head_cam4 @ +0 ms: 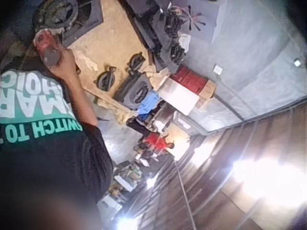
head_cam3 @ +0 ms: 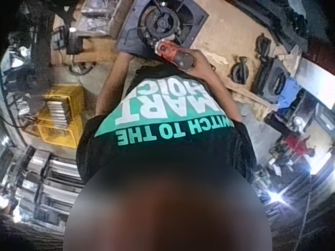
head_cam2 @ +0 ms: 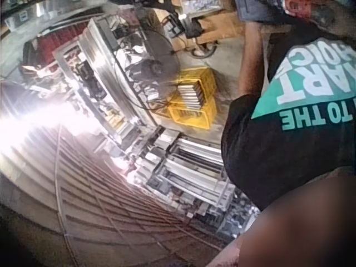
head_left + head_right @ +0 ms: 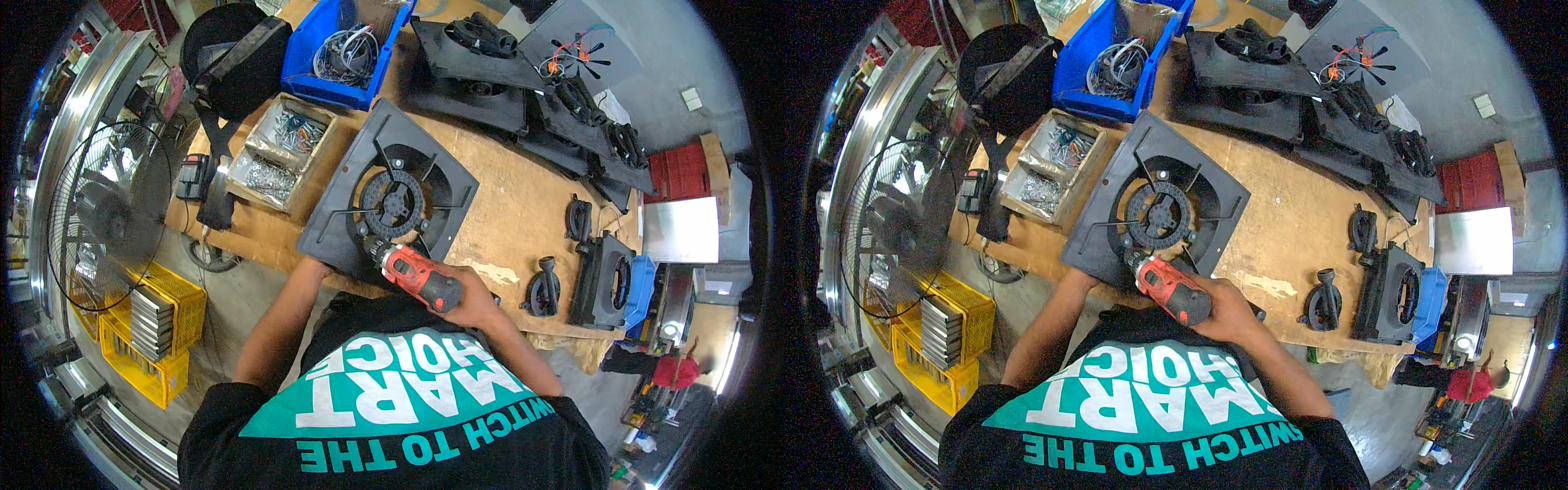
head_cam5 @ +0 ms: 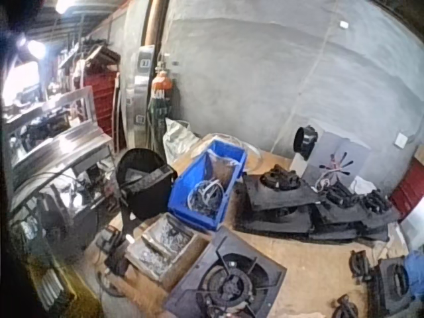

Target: The person assembles black plastic fan housings on a workbench. They place internal components into the housings, then use a cordless drill to fasten screws at multiple points. The person repeats this process on several units, moving completed housings aside and bringing new ones into position.

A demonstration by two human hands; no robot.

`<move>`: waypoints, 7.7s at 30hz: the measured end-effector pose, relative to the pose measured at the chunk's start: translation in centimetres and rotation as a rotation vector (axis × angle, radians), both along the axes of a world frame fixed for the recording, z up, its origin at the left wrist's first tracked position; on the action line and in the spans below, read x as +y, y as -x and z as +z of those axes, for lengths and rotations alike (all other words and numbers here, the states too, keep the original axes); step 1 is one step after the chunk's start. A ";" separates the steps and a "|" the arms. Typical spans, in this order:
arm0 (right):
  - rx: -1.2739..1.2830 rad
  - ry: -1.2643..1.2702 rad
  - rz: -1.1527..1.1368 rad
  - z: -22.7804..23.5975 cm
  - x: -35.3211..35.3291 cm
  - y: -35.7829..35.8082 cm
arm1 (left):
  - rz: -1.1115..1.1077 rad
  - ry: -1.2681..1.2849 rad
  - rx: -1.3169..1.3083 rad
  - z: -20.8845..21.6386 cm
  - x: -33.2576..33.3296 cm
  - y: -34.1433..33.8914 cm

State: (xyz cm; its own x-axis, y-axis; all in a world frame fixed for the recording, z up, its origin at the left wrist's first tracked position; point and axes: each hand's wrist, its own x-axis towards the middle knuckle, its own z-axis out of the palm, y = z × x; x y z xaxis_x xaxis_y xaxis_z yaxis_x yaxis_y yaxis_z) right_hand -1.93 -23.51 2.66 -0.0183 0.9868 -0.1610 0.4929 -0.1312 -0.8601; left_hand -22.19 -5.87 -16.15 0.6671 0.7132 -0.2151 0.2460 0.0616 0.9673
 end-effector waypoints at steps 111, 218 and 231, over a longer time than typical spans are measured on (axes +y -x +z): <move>-0.492 0.042 0.302 4.1 5.0 -1.6 | -0.015 0.777 0.123 10.9 7.9 1.8; -0.006 0.293 -0.192 1.1 10.5 -13.2 | 0.007 0.678 -0.375 3.0 5.6 -8.9; -0.144 0.252 -0.117 1.1 11.3 -13.6 | 0.091 0.678 -0.388 3.3 5.8 -8.9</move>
